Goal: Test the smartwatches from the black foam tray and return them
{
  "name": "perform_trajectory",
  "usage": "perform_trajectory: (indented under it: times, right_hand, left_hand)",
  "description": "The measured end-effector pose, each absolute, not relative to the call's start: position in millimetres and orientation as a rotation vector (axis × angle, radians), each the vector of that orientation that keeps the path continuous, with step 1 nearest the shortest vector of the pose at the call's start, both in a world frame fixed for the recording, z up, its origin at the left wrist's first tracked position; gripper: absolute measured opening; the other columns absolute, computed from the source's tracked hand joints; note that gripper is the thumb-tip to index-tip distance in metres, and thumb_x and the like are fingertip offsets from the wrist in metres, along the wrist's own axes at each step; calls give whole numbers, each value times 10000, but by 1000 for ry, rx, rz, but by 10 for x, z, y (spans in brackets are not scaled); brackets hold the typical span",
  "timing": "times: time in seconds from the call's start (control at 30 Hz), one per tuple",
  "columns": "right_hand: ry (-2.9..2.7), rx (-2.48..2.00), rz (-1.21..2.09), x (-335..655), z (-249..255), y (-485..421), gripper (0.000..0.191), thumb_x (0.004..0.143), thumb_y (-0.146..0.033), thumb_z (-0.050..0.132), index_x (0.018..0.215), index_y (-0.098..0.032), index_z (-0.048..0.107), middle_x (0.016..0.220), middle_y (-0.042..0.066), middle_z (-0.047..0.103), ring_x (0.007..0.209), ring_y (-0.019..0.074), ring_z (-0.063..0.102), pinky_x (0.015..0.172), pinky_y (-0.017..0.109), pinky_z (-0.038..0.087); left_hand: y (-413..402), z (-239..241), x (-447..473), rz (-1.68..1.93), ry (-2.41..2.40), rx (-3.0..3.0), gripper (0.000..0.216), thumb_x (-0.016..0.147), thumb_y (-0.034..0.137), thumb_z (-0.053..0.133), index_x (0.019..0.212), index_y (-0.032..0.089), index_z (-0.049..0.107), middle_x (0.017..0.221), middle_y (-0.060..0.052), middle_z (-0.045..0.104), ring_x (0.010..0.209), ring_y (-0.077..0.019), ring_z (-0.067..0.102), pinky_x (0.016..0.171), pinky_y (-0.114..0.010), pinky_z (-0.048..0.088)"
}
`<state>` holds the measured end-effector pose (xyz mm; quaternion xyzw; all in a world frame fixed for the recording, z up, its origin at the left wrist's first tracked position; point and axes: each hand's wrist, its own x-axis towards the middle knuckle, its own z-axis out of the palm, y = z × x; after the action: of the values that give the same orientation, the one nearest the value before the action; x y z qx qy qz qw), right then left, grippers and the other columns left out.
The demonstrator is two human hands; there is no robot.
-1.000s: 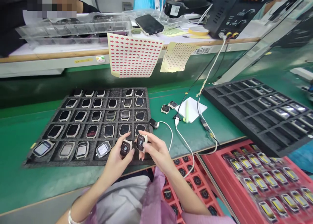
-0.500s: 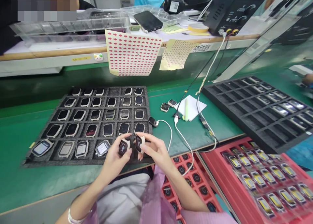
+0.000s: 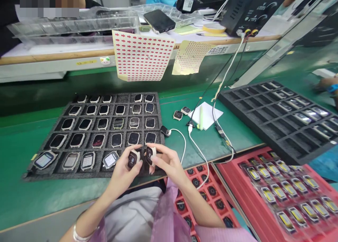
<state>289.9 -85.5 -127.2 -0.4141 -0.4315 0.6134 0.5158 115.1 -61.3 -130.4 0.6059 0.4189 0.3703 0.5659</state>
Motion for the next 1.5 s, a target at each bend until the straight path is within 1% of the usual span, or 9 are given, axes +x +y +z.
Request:
perform_trajectory:
  times: [0.1, 0.23, 0.37, 0.53, 0.73, 1.03, 1.17, 1.27, 1.5]
  right_hand:
    - [-1029, -963, 1457, 2890, -1272, -848, 370, 842, -301, 660, 1199, -222, 607, 805, 32, 643, 554, 159, 606, 545, 303, 506]
    - [-1024, -944, 1475, 2889, -1280, -847, 358, 851, -278, 649, 1202, -221, 609, 750, 21, 624, 553, 159, 598, 535, 297, 502]
    - [-1039, -966, 1469, 2893, -1278, -845, 358, 848, -262, 650, 1201, -208, 611, 748, 21, 627, 545, 156, 596, 554, 308, 501]
    - [-1025, -959, 1476, 2883, -1264, -830, 343, 847, -253, 651, 1187, -211, 626, 765, 17, 620, 530, 134, 586, 538, 280, 489]
    - [-1024, -955, 1477, 2878, -1273, -831, 353, 851, -232, 647, 1202, -220, 617, 727, 5, 616, 533, 131, 586, 540, 265, 491]
    - [-1020, -946, 1495, 2888, -1253, -833, 354, 843, -233, 650, 1196, -216, 623, 715, 5, 625, 525, 128, 590, 535, 258, 493]
    - [-992, -933, 1495, 2874, -1208, -826, 381, 856, -269, 624, 1231, -213, 586, 880, 53, 660, 561, 145, 624, 546, 285, 523]
    - [-972, -937, 1540, 2884, -1195, -837, 412, 875, -296, 586, 1272, -207, 528, 989, 98, 663, 631, 188, 659, 489, 284, 533]
    - [-951, -941, 1544, 2937, -1238, -906, 332, 874, -233, 560, 1205, -229, 537, 1002, 80, 664, 597, 173, 665, 434, 259, 534]
  left_hand:
    - [-615, -1314, 1156, 887, 988, 1396, 435, 825, 185, 524, 1251, 180, 438, 1117, -71, 611, 965, -191, 600, 830, -300, 480]
    - [-608, -1310, 1153, 871, 1012, 1405, 409, 810, 178, 524, 1214, 171, 465, 1081, -69, 622, 963, -198, 602, 813, -300, 484]
    - [-605, -1298, 1148, 854, 1047, 1415, 403, 799, 179, 520, 1200, 181, 474, 975, -48, 638, 868, -190, 619, 761, -297, 497]
    - [-607, -1301, 1145, 887, 1019, 1412, 388, 784, 168, 540, 1169, 183, 496, 1051, -57, 623, 925, -195, 607, 806, -299, 486]
    - [-626, -1336, 1148, 940, 1017, 1331, 414, 786, 180, 576, 1192, 204, 502, 990, -39, 621, 827, -177, 608, 756, -290, 488]
    - [-642, -1386, 1143, 967, 1009, 1285, 394, 796, 236, 604, 1183, 224, 528, 951, -40, 613, 833, -192, 606, 748, -304, 500]
    - [-636, -1376, 1162, 912, 951, 1186, 492, 803, 237, 611, 1269, 229, 451, 959, -41, 600, 772, -175, 596, 659, -279, 519]
    - [-626, -1343, 1148, 873, 835, 1086, 568, 817, 217, 595, 1333, 225, 359, 993, -45, 580, 768, -160, 580, 634, -262, 535]
    - [-596, -1288, 1044, 795, 775, 972, 469, 889, 248, 452, 1346, 196, 358, 1096, -91, 550, 939, -218, 587, 674, -305, 576]
